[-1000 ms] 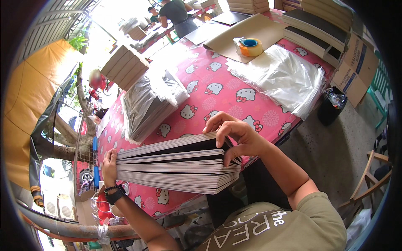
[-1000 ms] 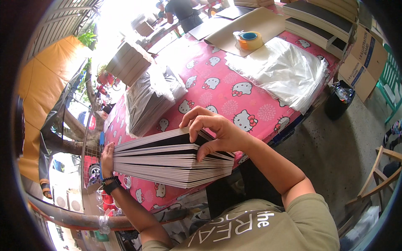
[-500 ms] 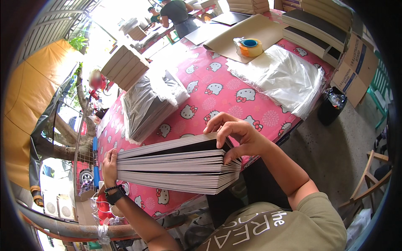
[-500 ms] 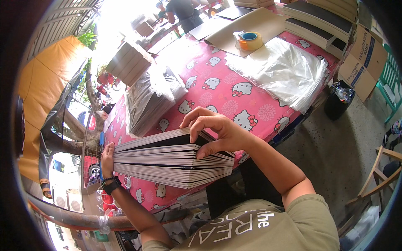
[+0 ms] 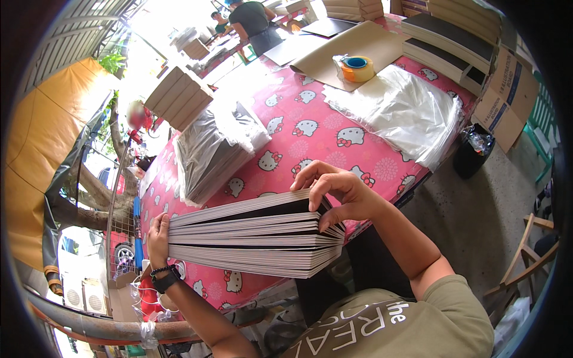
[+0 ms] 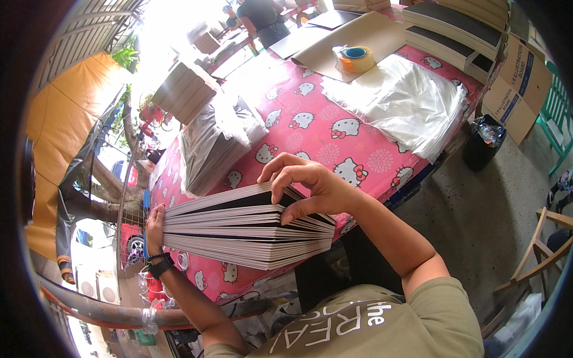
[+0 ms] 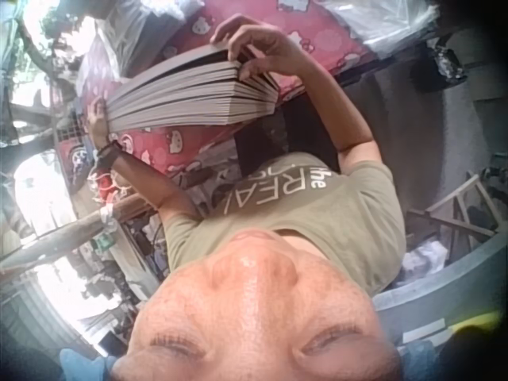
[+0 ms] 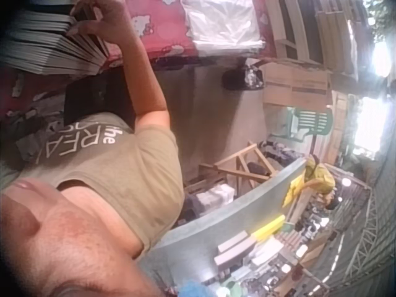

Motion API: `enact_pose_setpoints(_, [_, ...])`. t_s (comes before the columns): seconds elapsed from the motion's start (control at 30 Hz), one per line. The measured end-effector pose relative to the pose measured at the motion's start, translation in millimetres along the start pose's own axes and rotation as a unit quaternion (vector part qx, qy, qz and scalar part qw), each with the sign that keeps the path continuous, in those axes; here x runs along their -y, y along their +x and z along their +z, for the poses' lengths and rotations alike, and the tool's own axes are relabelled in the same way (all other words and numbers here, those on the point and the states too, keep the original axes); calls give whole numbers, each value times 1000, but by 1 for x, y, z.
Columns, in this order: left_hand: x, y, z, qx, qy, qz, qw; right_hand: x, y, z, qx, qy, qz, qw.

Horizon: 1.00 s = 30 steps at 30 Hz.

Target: The person places a black flat item into a plastic bag, adds a white sheet, and then stacks the bagged items on top of a larger pile of black-covered booklets. The person then picks up the large stack of booklets to align them.

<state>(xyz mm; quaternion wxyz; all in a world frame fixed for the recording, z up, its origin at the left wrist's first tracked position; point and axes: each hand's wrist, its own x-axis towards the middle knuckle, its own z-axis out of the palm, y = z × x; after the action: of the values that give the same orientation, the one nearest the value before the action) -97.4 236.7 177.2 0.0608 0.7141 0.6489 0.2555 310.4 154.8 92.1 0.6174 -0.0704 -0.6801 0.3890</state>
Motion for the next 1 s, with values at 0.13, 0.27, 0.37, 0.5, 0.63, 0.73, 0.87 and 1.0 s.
enact_pose_setpoints(0.13, [0,-1,0,-2,-8,3,1000,0,-1,1,-2,8,8,1000])
enact_pose_setpoints(0.27, [-1,-2,-1,-2,-5,3,1000,1,-1,1,-6,12,9,1000])
enact_pose_setpoints(0.37, [-2,-2,-1,-1,-5,4,1000,0,-1,1,-6,8,-1,1000])
enact_pose_setpoints(0.5, [-6,-3,-1,0,-9,-1,1000,6,-3,1,-13,-23,18,999])
enact_pose_setpoints(0.63, [-3,-4,-2,-2,-9,2,1000,18,-5,14,-57,-79,-3,995])
enact_pose_setpoints(0.73, [-2,-1,-1,4,-15,-2,1000,20,-11,17,-40,-93,-14,995])
enact_pose_setpoints(0.87, [-5,-1,0,5,-17,-11,1000,17,-11,14,-17,-109,-14,994])
enact_pose_setpoints(1.0, [-8,-2,-1,2,-10,-11,1000,17,-8,9,14,-98,-23,995])
